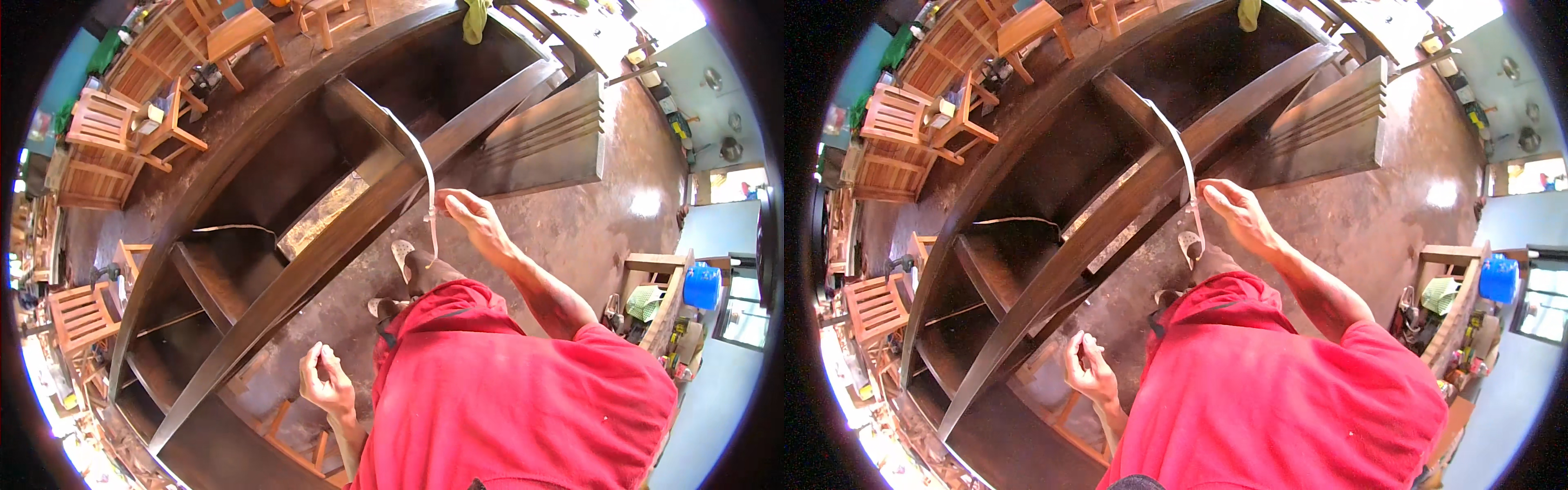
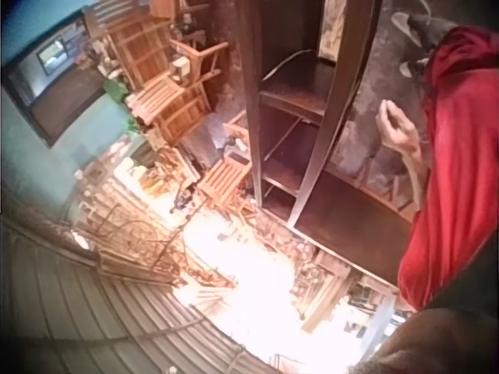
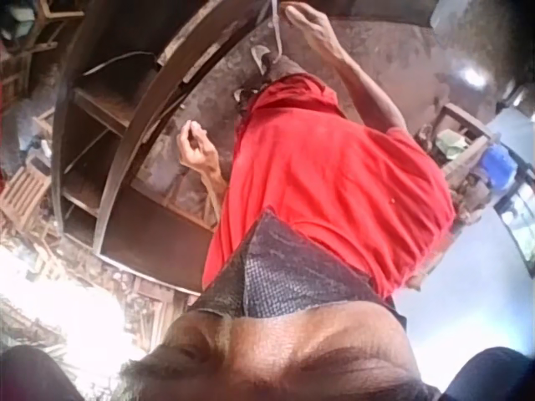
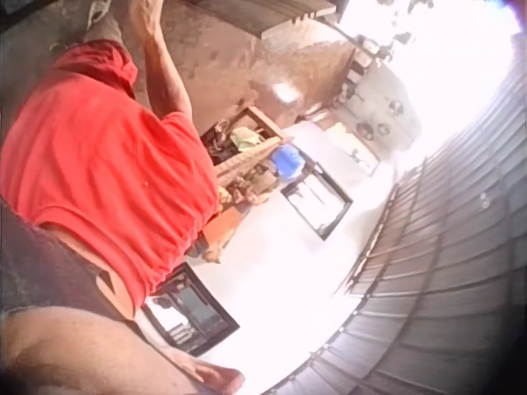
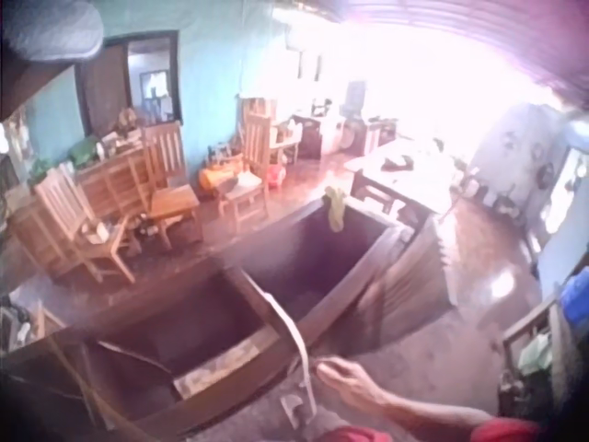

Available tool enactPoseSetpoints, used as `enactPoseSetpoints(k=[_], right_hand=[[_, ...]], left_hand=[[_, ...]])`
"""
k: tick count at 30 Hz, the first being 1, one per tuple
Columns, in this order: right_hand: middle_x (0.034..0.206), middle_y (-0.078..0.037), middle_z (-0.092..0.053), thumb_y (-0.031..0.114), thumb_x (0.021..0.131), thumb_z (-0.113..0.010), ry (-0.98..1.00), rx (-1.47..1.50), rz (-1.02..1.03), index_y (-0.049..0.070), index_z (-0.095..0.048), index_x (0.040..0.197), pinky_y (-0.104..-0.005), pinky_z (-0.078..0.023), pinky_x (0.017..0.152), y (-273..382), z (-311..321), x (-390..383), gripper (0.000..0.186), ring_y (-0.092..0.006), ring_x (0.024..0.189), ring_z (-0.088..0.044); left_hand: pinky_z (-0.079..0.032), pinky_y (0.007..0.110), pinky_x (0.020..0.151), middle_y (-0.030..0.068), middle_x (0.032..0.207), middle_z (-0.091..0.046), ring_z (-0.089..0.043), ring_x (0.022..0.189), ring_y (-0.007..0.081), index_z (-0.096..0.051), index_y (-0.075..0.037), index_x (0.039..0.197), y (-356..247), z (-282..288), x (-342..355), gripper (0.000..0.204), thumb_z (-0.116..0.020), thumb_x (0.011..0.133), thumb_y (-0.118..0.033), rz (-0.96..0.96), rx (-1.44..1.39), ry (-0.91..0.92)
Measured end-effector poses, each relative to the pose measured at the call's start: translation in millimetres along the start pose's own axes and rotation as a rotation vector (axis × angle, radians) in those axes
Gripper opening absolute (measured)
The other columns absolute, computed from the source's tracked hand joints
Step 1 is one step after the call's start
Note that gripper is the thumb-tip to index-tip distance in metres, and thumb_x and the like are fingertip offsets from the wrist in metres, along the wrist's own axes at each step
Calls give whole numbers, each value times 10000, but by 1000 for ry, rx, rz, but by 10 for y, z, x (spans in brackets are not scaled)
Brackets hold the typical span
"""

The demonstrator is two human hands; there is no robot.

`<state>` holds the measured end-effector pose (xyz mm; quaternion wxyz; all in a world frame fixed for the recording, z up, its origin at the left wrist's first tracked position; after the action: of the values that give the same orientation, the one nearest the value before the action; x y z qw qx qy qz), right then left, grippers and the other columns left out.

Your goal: The person installs an LED light strip inside a wooden cabinet by peeling the adhesive backing, pressing the strip along the inner top edge, and connecting it to a power source.

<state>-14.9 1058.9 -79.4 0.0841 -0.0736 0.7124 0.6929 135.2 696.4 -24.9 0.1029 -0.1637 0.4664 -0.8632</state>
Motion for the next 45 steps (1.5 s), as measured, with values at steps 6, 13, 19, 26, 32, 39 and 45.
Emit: enactPoseSetpoints(k=[6,13,19,26,32,39,45], right_hand=[[1089,-48,-663,287,990,-575,-15,42,20,-8,-621,1184,-274,-437,942,34,10,90,356,-113,1029,-581],[990,-9,-645,274,977,-597,21,97,44,-11,-628,1153,-274,-475,815,-62,-83,241,336,-94,908,-566],[944,-29,-637,289,987,-579,125,233,18,-3,-612,1183,-293,-513,773,-58,-69,248,353,-107,851,-590],[991,-37,-643,286,974,-600,301,439,-40,7,-630,1175,-284,-504,775,-13,-107,341,345,-101,906,-583],[1017,-54,-666,253,964,-615,420,461,11,28,-644,1167,-290,-505,773,133,44,418,305,-104,900,-585],[936,-6,-654,233,965,-614,389,405,-140,45,-658,1125,-240,-473,701,120,362,538,250,-58,819,-556],[860,-83,-660,213,952,-626,252,-58,25,0,-650,1062,-299,-492,695,195,513,545,241,-130,792,-601]], left_hand=[[-496,255,489,99,808,-629,-617,603,149,-643,48,997,-21,40,-16,110,-625,907,-13,-73,19,-37],[-494,250,478,79,775,-627,-606,577,137,-649,35,987,-158,-123,77,104,-633,905,-27,-49,49,39],[-513,265,516,84,765,-642,-620,591,152,-656,40,976,-152,-377,166,118,-623,912,-53,51,115,173],[-516,329,555,137,751,-668,-662,632,238,-681,16,937,-187,-850,215,114,-670,860,-67,28,365,513],[-525,343,573,152,794,-676,-669,651,258,-685,14,939,-601,-1312,450,107,-673,860,-58,22,476,608],[-538,313,633,156,842,-692,-683,704,218,-682,15,944,-750,-1667,351,115,-671,868,-70,33,368,672],[-543,360,676,158,868,-677,-676,753,300,-672,3,951,-837,-1659,370,111,-665,863,-65,-34,382,653]])
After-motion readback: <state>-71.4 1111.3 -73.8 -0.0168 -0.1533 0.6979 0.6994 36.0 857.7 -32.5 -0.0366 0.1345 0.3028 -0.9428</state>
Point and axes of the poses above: each hand's wrist, its own x-axis towards the middle knuckle, its own z-axis out of the back of the hand, y = z × x, the point moved 8 cm from there along x, towards the middle knuckle
